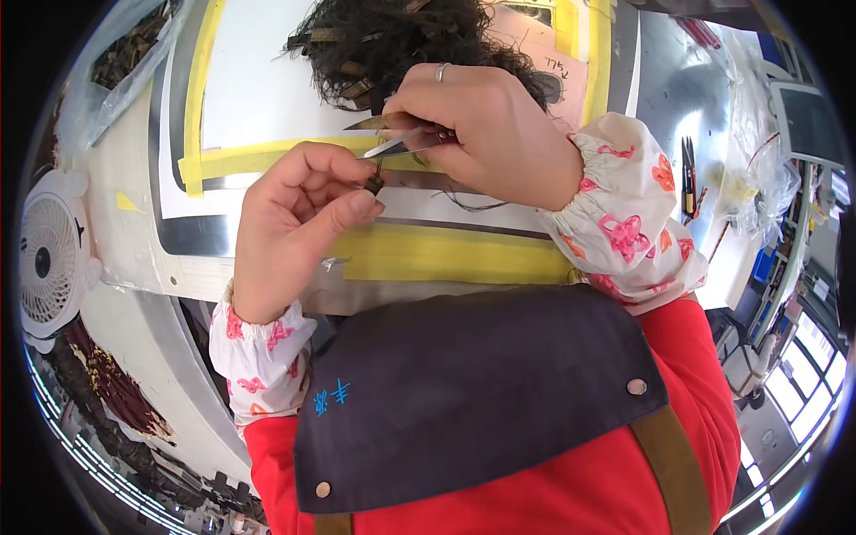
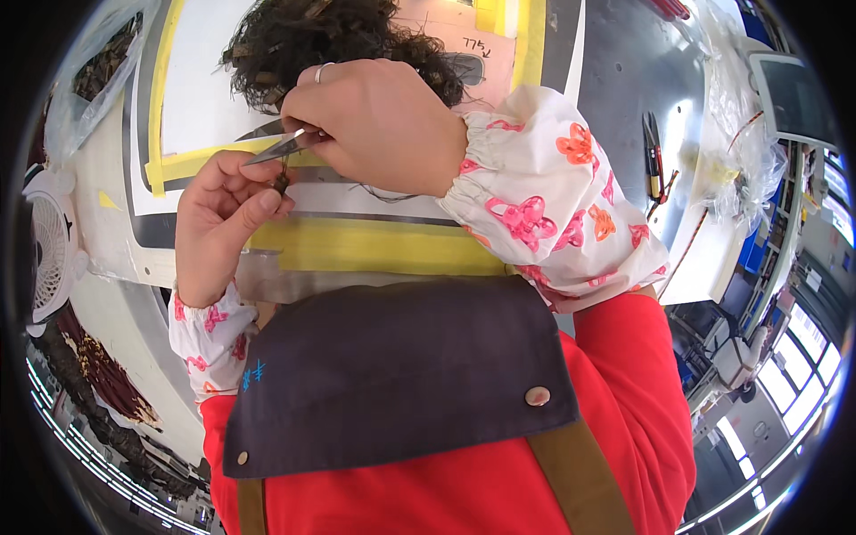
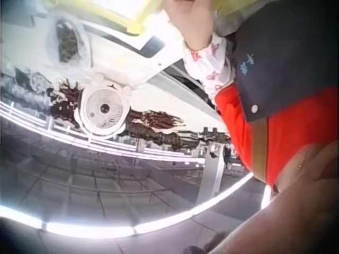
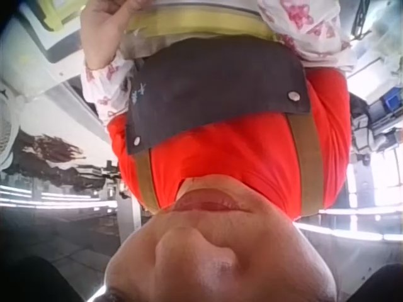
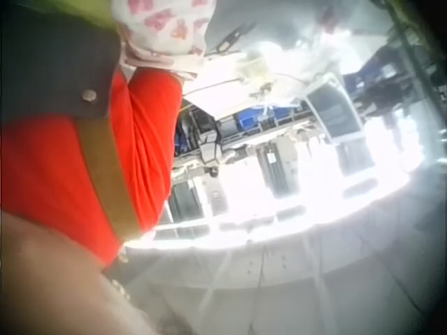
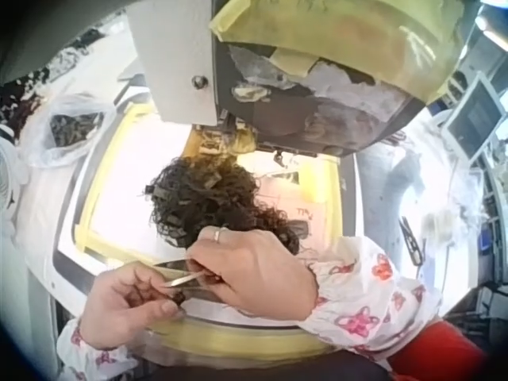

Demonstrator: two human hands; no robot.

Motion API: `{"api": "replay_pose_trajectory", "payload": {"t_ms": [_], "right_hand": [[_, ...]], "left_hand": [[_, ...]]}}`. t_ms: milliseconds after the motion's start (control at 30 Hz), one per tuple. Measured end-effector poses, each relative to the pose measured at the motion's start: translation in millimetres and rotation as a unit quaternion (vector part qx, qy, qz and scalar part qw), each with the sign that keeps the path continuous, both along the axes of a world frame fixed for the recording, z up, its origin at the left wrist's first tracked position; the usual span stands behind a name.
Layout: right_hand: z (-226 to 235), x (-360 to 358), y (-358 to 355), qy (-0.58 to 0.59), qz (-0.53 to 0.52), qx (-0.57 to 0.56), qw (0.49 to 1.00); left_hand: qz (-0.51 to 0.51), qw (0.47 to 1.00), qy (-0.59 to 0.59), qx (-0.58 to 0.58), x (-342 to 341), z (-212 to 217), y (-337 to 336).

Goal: The recorder uses tweezers and small clips to prepare bundles of dark hair or synthetic fibers at a workstation.

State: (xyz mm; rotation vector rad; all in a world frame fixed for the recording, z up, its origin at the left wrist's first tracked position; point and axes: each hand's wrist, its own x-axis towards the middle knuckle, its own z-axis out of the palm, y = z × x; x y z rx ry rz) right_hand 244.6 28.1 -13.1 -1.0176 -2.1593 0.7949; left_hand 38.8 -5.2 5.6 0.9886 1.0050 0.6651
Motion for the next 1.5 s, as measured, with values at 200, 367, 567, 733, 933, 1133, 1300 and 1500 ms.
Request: {"api": "replay_pose_trajectory", "payload": {"t_ms": [200, 367, 567, 733, 933, 1133, 1300, 1500], "right_hand": [[-5.3, 5.2, 1.1, 0.088, 0.022, 0.018, 0.996], [25.5, 19.7, -16.5, 0.003, -0.071, -0.028, 0.997], [23.7, 18.2, -42.3, -0.088, -0.028, 0.011, 0.996], [17.2, 17.5, -44.1, -0.093, -0.033, 0.017, 0.995], [16.8, 18.0, -44.8, -0.09, -0.008, -0.009, 0.996], [19.5, 15.8, -42.9, -0.098, -0.01, 0.032, 0.995], [12.8, 18.8, -39.5, -0.115, 0.01, 0.074, 0.991], [13.2, 24.7, -34.7, -0.161, -0.017, 0.233, 0.959]], "left_hand": [[-0.1, 0.995, -0.007, -0.002, 4.3, 6.5, 4.4], [-0.042, 0.999, 0.021, -0.009, 3.5, 8.4, -4.7], [-0.02, 1.0, 0.009, 0.01, 11.3, 11.9, -8.4], [-0.043, 0.997, 0.051, 0.037, 13.6, 14.7, -9.1], [-0.051, 0.996, 0.055, 0.057, 16.0, 11.3, -12.6], [-0.05, 0.996, 0.051, 0.051, 16.4, 14.9, -10.2], [-0.048, 0.997, 0.043, 0.044, 17.2, 9.7, -8.5], [-0.04, 0.996, 0.055, 0.053, 17.4, 12.9, -10.8]]}}
